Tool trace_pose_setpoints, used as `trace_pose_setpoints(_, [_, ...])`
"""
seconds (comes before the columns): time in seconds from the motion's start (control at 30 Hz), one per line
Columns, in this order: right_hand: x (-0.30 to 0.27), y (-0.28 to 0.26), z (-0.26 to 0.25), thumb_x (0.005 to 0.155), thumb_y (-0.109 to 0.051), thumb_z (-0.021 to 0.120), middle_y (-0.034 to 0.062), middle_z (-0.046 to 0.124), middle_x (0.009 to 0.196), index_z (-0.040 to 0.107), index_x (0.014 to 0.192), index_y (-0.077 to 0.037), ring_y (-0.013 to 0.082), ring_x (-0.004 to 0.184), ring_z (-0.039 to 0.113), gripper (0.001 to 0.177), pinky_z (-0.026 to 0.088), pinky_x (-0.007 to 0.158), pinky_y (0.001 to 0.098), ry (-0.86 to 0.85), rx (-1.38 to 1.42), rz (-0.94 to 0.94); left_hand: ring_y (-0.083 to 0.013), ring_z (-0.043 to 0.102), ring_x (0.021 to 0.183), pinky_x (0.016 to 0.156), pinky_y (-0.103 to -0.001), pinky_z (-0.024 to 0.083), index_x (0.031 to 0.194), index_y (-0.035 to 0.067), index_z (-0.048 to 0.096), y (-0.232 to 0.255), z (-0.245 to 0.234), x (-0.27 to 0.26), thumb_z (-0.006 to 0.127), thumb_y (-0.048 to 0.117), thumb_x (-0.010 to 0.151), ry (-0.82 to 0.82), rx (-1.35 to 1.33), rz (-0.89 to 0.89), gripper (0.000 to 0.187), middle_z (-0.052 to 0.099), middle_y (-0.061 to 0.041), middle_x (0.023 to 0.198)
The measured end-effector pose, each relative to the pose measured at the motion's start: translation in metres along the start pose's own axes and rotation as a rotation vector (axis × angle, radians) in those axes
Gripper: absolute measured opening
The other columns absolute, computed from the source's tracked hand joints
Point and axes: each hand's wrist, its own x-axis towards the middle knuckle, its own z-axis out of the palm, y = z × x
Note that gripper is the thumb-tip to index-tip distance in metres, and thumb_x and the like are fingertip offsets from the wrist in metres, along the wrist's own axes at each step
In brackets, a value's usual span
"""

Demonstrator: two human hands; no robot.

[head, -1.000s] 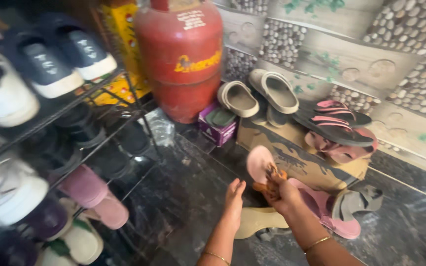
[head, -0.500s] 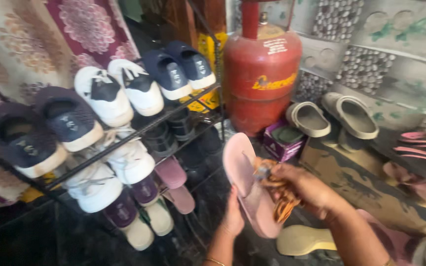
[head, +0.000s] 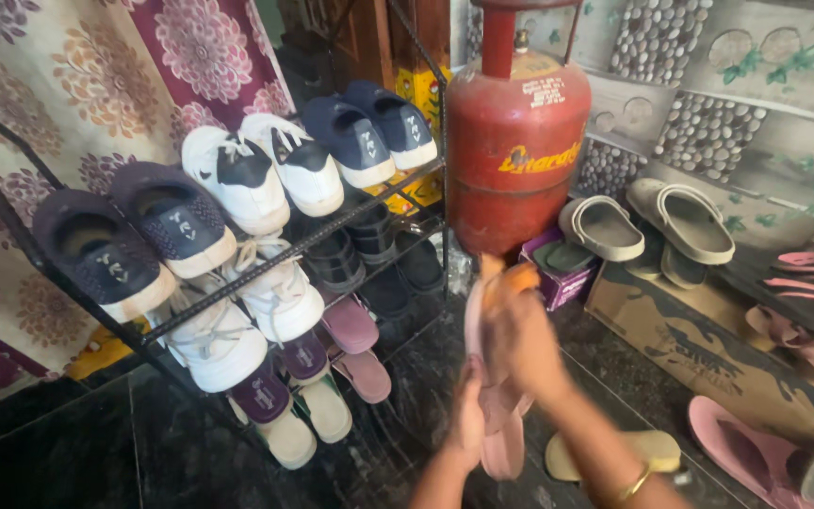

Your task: The person cleans multiple pairs of shoes using a cloth. They wipe the soles and uppers of flip-flops, slides, and clogs, then place them back on a shoe rack or on a cardboard box.

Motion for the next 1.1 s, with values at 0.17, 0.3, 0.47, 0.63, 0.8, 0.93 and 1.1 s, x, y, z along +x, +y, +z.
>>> trace_pose_setpoints(0.17, [-0.048,-0.081,0.006,0.072,-0.008,0.068,0.0295,0.059,0.127,0.066,0.120,-0.008,0.0481,0.109,0.059,0.048,0.051,0.088,0.0513,-0.137,-0.294,-0.124,-0.0217,0.064,0.126,0.103,-0.034,0.052,0.138,0.004,0.057,0.040,0.004,-0.015,0.051,0.062,0.097,-0.034,1.053,0.538,0.071,0.066,-0.010,0.135])
trace_pose_setpoints(0.3, [-0.003,-0.055,-0.026,0.080,-0.007,0.068,0.0230,0.065,0.110,0.073,0.110,-0.007,0.0428,0.103,0.064,0.030,0.054,0.090,0.0472,-0.057,-0.123,-0.036,-0.0269,0.056,0.132,0.107,-0.036,0.045,0.145,0.002,0.052,0.044,0.029,-0.017,0.032,0.058,0.102,0.069,0.297,-0.027,0.074,0.058,-0.017,0.146])
trace_pose_setpoints(0.47, [0.054,-0.012,-0.067,0.091,-0.012,0.070,0.0200,0.068,0.108,0.073,0.114,-0.006,0.0408,0.092,0.068,0.024,0.055,0.081,0.0440,0.137,-0.079,0.169,-0.0239,0.044,0.144,0.117,-0.034,0.034,0.149,-0.001,0.045,0.046,0.033,-0.020,0.029,0.056,0.104,0.010,0.662,0.093,0.075,0.045,-0.016,0.157])
trace_pose_setpoints(0.63, [0.038,-0.009,-0.062,0.087,-0.011,0.076,0.0113,0.072,0.097,0.079,0.106,-0.010,0.0287,0.088,0.072,0.020,0.056,0.080,0.0364,-0.005,0.151,0.083,-0.0251,0.056,0.134,0.110,-0.035,0.042,0.144,-0.005,0.051,0.068,0.033,0.000,0.031,0.056,0.103,0.045,0.478,0.132,0.076,0.060,-0.018,0.146])
trace_pose_setpoints(0.8, [0.043,-0.005,-0.074,0.081,-0.007,0.078,0.0088,0.069,0.091,0.080,0.109,-0.013,0.0216,0.081,0.072,0.028,0.057,0.074,0.0323,-0.194,0.168,0.025,-0.0489,0.033,0.128,0.100,-0.053,0.021,0.146,-0.005,0.057,0.091,0.031,0.005,0.035,0.056,0.108,0.080,0.357,-0.202,0.076,0.052,-0.036,0.145])
trace_pose_setpoints(0.93, [0.054,0.010,-0.074,0.088,-0.004,0.072,0.0093,0.068,0.097,0.075,0.113,-0.009,0.0235,0.078,0.070,0.026,0.056,0.071,0.0334,0.039,0.068,0.237,-0.0181,0.055,0.132,0.110,-0.030,0.042,0.144,-0.005,0.053,0.086,0.038,0.008,0.038,0.059,0.101,-0.126,0.416,-0.023,0.079,0.060,-0.012,0.146])
trace_pose_setpoints(1.1, [0.034,0.030,-0.050,0.087,-0.002,0.070,0.0104,0.071,0.098,0.075,0.118,-0.009,0.0248,0.089,0.070,0.032,0.056,0.082,0.0307,-0.220,0.315,0.142,-0.0224,0.053,0.135,0.112,-0.035,0.041,0.151,-0.001,0.045,0.099,0.044,0.022,0.034,0.061,0.099,0.046,0.093,-0.065,0.081,0.054,-0.011,0.152])
